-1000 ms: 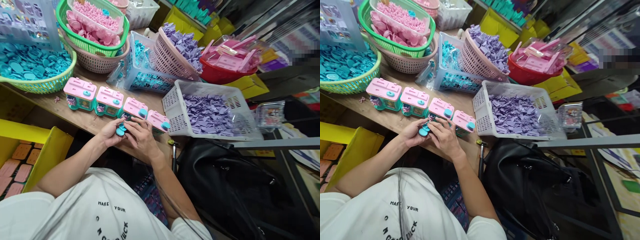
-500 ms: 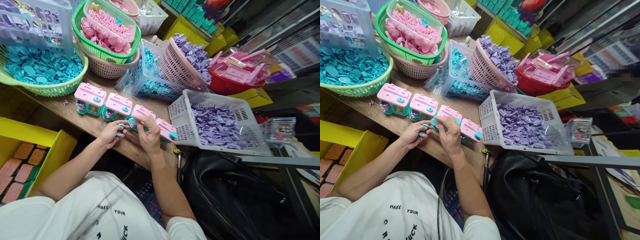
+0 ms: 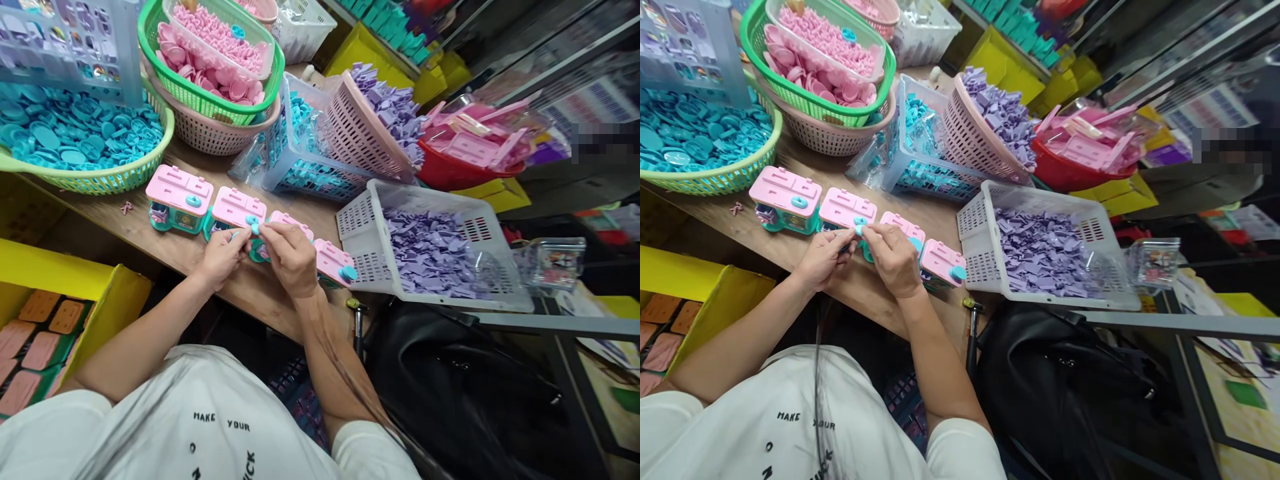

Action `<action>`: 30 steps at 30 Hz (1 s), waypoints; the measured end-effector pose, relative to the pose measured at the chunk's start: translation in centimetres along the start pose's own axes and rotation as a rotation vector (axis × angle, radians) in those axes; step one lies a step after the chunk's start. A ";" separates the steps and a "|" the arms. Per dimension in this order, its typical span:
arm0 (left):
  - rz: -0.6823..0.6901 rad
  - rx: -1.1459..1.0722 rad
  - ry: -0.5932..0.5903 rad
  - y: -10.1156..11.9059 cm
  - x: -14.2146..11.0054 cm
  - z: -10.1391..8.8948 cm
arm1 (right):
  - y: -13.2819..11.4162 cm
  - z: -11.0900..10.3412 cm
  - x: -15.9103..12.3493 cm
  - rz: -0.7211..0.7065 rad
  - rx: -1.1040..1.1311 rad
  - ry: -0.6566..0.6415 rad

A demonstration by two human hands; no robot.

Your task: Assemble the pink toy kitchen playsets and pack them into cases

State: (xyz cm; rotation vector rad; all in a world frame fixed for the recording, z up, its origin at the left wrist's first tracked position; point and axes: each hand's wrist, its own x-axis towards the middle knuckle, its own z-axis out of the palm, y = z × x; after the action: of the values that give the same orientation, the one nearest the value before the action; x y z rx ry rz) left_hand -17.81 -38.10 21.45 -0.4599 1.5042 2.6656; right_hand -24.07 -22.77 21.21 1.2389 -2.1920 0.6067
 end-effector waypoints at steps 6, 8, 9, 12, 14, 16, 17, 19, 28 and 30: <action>0.293 0.240 0.125 -0.4 0.9 -0.5 | 1.1 3.0 1.4 0.214 -0.049 0.094; 0.333 0.328 0.146 -0.7 0.9 -0.7 | 1.0 3.6 1.3 0.239 -0.068 0.085; 0.340 0.354 0.148 -0.8 0.8 -0.7 | 0.9 3.7 1.2 0.251 -0.076 0.085; 0.341 0.378 0.143 -0.9 0.6 -0.8 | 0.6 3.8 1.1 0.288 -0.087 0.091; 0.327 0.366 0.141 -0.7 0.5 -0.7 | 0.6 3.8 1.1 0.315 -0.074 0.075; 0.311 0.342 0.144 -0.5 0.4 -0.6 | 0.6 3.8 1.2 0.332 -0.060 0.050; 0.303 0.330 0.147 -0.4 0.4 -0.6 | 0.6 3.8 1.1 0.334 -0.052 0.037; 0.284 0.311 0.152 -0.3 0.3 -0.5 | 0.7 3.8 1.0 0.327 -0.031 0.016; 0.162 0.144 0.104 -0.3 0.3 -0.5 | 0.1 3.1 0.3 0.163 -0.070 -0.018; 0.019 -0.039 0.055 0.1 0.0 -0.6 | -0.3 2.9 0.4 0.187 -0.112 -0.008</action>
State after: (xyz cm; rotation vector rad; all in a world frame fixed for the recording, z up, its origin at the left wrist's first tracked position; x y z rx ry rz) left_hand -17.65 -38.63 21.24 -0.5286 1.4802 2.7225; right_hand -24.70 -24.98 19.35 0.9879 -2.3316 0.5440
